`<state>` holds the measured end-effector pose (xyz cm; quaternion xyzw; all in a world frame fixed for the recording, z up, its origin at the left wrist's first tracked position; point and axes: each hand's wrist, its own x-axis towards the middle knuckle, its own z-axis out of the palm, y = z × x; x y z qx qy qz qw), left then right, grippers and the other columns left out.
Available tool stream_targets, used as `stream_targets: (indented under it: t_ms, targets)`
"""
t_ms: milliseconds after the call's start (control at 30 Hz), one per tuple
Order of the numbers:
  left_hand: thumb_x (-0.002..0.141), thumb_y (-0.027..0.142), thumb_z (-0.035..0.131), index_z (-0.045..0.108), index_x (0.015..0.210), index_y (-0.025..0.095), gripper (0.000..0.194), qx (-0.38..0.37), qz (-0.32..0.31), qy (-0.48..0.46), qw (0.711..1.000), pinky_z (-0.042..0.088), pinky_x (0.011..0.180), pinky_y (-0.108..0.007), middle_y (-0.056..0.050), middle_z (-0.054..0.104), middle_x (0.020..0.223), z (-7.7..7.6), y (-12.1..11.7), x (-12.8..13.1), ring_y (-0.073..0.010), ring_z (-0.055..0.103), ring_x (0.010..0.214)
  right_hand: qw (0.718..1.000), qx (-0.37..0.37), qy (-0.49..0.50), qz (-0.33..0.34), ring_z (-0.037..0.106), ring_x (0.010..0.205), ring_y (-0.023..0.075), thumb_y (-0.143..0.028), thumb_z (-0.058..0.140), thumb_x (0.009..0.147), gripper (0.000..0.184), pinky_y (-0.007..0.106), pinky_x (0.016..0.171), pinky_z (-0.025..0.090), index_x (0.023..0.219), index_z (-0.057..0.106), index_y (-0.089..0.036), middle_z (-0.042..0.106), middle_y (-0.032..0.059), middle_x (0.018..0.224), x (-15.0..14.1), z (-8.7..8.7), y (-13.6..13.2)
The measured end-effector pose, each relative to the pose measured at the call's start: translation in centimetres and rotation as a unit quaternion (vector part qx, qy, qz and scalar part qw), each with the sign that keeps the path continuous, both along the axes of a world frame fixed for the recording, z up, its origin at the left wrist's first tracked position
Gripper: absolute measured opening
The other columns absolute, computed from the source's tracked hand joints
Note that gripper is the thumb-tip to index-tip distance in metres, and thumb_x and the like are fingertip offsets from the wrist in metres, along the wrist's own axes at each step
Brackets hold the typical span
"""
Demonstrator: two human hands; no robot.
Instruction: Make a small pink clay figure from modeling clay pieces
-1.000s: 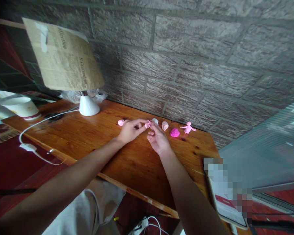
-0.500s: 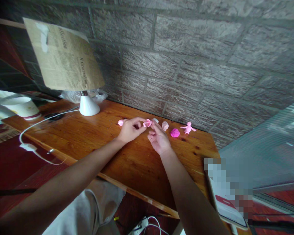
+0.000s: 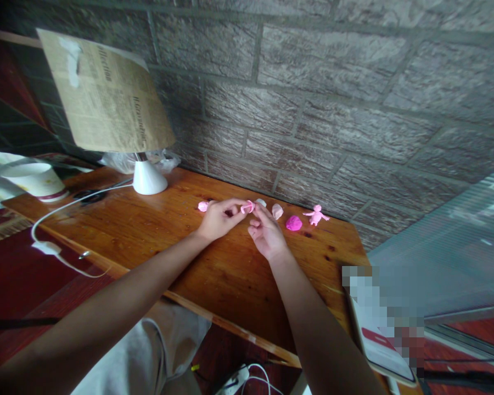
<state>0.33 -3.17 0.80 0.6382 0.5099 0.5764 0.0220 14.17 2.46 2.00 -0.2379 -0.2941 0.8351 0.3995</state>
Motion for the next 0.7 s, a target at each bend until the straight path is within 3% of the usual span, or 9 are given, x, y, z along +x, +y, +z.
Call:
stream_targets:
  t_ms: [300,700]
  targets:
    - [0.091,0.038,0.063,0.076,0.102,0.018,0.026,-0.004,0.002,-0.010,1.000,0.037,0.054,-0.017,0.007,0.053,0.053,0.11,0.14,0.00,-0.0066,0.044,0.048,1.000,0.011,-0.006,-0.001,0.043,0.044,-0.0029,-0.017,0.093,0.059,0.032,0.008,0.038,0.035,0.084,0.072,-0.024,0.074,-0.0088,0.083,-0.01,0.04,-0.07]
    - [0.090,0.037,0.064,0.076,0.103,0.017,0.027,-0.014,-0.005,-0.017,1.000,0.037,0.055,-0.017,0.007,0.053,0.054,0.15,0.11,0.00,-0.0067,0.043,0.049,0.999,0.035,-0.033,-0.004,0.041,0.046,0.0002,-0.020,0.088,0.066,0.023,0.015,0.040,0.032,0.079,0.070,-0.025,0.073,-0.0080,0.086,0.07,-0.44,0.26]
